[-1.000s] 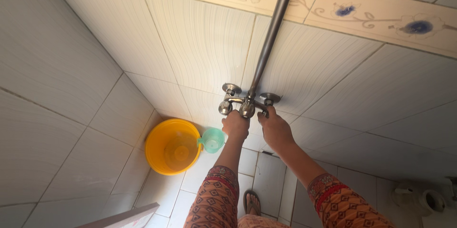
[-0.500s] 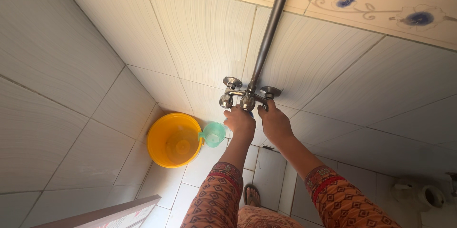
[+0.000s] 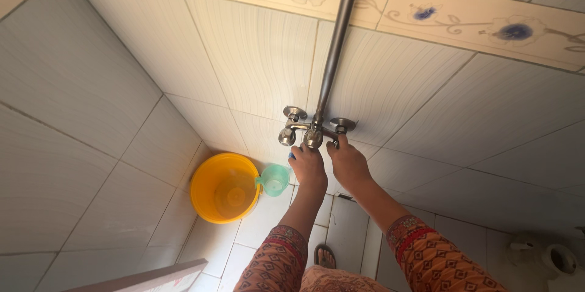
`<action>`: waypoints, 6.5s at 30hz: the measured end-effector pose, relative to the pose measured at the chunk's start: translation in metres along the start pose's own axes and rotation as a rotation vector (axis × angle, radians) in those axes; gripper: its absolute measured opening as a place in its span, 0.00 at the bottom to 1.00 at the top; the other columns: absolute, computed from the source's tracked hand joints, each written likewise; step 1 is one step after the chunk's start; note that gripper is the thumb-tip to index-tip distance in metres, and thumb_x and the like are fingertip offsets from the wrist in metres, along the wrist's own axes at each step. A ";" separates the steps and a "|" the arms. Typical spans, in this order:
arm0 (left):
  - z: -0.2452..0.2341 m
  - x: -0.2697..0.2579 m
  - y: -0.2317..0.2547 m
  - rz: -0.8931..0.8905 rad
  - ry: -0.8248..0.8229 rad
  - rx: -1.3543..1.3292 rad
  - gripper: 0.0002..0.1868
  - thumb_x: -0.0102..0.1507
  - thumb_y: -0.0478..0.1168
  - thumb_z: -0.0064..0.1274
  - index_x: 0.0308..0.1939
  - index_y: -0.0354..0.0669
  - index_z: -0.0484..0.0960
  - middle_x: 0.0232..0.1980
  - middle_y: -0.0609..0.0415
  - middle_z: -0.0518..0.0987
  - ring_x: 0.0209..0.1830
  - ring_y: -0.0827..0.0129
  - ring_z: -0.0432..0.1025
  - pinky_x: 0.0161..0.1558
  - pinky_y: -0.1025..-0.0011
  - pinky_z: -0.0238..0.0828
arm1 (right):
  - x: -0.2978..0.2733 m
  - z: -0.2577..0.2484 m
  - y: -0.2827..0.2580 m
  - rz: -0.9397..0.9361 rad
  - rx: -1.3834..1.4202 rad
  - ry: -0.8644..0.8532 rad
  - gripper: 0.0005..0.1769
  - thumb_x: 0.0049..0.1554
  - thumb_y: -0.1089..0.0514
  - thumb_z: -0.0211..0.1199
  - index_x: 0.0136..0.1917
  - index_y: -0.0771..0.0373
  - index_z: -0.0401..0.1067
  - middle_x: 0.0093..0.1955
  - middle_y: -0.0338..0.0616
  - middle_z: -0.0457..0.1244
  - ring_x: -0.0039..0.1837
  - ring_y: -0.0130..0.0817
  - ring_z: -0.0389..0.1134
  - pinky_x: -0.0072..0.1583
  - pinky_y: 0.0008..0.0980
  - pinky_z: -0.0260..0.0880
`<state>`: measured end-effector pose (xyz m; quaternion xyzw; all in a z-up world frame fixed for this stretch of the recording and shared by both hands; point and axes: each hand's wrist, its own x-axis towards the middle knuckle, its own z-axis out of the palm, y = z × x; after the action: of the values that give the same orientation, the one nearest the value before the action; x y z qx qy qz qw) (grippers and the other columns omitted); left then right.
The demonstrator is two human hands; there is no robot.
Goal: The person cleans a shower area using a blue scrubber and a green plastic jug. They repeatedly pour water from the jug onto the shower fixtures and scrub the metal pipe and wall tiles. The person also wipes the floor tiles near the yellow bucket.
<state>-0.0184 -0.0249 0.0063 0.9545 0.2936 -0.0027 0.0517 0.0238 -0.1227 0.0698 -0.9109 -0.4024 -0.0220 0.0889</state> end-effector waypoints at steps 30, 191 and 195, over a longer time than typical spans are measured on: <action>0.063 0.055 -0.075 -0.197 -0.428 -1.593 0.30 0.54 0.44 0.70 0.56 0.34 0.78 0.48 0.49 0.83 0.43 0.69 0.79 0.45 0.70 0.79 | 0.000 0.006 0.006 -0.092 -0.092 0.045 0.24 0.52 0.66 0.63 0.64 0.62 0.72 0.62 0.57 0.60 0.50 0.43 0.73 0.51 0.37 0.77; -0.068 0.002 -0.096 -0.353 0.280 -1.034 0.34 0.59 0.48 0.60 0.64 0.42 0.62 0.58 0.29 0.71 0.54 0.38 0.72 0.58 0.50 0.70 | 0.002 0.024 0.015 -0.165 -0.146 0.095 0.19 0.53 0.65 0.62 0.60 0.63 0.72 0.56 0.54 0.61 0.49 0.42 0.72 0.46 0.36 0.77; -0.038 -0.023 -0.078 -0.314 0.076 -0.841 0.31 0.58 0.47 0.59 0.63 0.47 0.67 0.58 0.35 0.73 0.56 0.41 0.72 0.59 0.52 0.70 | 0.000 0.021 0.017 -0.175 -0.158 0.106 0.22 0.51 0.66 0.62 0.60 0.64 0.72 0.58 0.56 0.61 0.49 0.40 0.73 0.46 0.34 0.78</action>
<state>-0.0827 0.0301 0.0369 0.7940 0.4119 0.1440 0.4233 0.0355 -0.1303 0.0462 -0.8741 -0.4720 -0.1093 0.0356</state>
